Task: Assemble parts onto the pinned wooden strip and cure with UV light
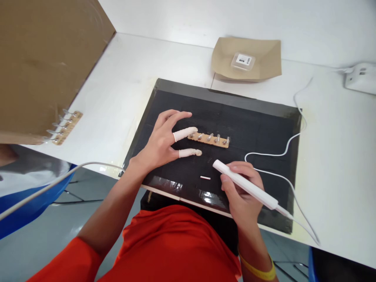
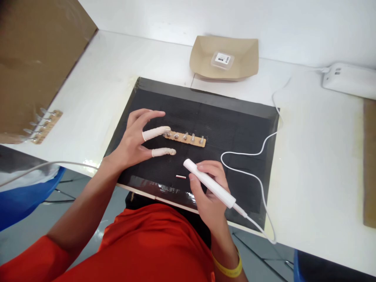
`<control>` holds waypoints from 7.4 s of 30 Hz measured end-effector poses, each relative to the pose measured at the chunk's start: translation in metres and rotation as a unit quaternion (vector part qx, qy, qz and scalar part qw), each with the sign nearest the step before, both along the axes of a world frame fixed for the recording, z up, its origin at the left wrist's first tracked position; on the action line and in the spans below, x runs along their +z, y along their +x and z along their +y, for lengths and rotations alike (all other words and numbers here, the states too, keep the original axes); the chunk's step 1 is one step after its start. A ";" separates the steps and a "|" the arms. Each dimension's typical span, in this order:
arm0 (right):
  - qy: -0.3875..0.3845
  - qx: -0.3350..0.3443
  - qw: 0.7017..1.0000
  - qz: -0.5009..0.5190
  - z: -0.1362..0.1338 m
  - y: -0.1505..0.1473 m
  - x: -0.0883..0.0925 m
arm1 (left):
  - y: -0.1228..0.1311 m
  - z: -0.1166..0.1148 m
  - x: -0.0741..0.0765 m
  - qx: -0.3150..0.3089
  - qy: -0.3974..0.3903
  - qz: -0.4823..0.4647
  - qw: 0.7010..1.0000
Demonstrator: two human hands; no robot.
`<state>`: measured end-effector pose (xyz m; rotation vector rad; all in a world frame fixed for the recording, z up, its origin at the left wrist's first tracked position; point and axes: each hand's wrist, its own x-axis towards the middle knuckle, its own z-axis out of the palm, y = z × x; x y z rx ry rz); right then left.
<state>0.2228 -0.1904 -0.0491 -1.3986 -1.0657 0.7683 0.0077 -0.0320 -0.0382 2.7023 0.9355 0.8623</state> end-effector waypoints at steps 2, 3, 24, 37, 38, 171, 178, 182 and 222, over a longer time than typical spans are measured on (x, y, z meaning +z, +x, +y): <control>0.001 0.001 1.000 0.002 0.000 0.000 0.000 | 0.002 0.000 0.000 -0.006 0.002 -0.004 1.000; 0.001 0.003 1.000 0.003 0.000 0.000 0.000 | 0.003 0.000 0.001 -0.009 0.005 -0.006 1.000; 0.001 0.001 1.000 0.018 -0.001 -0.001 0.002 | 0.020 -0.008 0.004 -0.007 -0.008 0.017 1.000; -0.013 -0.036 0.999 -0.013 -0.010 0.004 0.004 | -0.001 -0.020 -0.012 0.097 -0.050 -0.032 0.993; -0.019 -0.039 0.999 -0.012 -0.014 0.005 0.007 | -0.004 -0.023 -0.014 0.113 -0.054 -0.026 0.992; -0.007 0.002 0.998 0.070 0.030 0.066 0.007 | -0.037 0.056 0.016 0.119 -0.055 0.130 0.983; -0.002 0.066 0.997 -0.028 0.075 0.087 0.005 | -0.084 0.093 0.047 0.122 -0.097 0.207 0.966; 0.005 0.094 0.995 -0.019 0.098 0.094 0.005 | -0.036 0.079 0.054 0.051 -0.139 0.177 0.973; 0.045 0.176 0.982 -0.044 0.074 0.078 0.017 | 0.027 0.037 -0.003 -0.018 -0.037 -0.042 0.998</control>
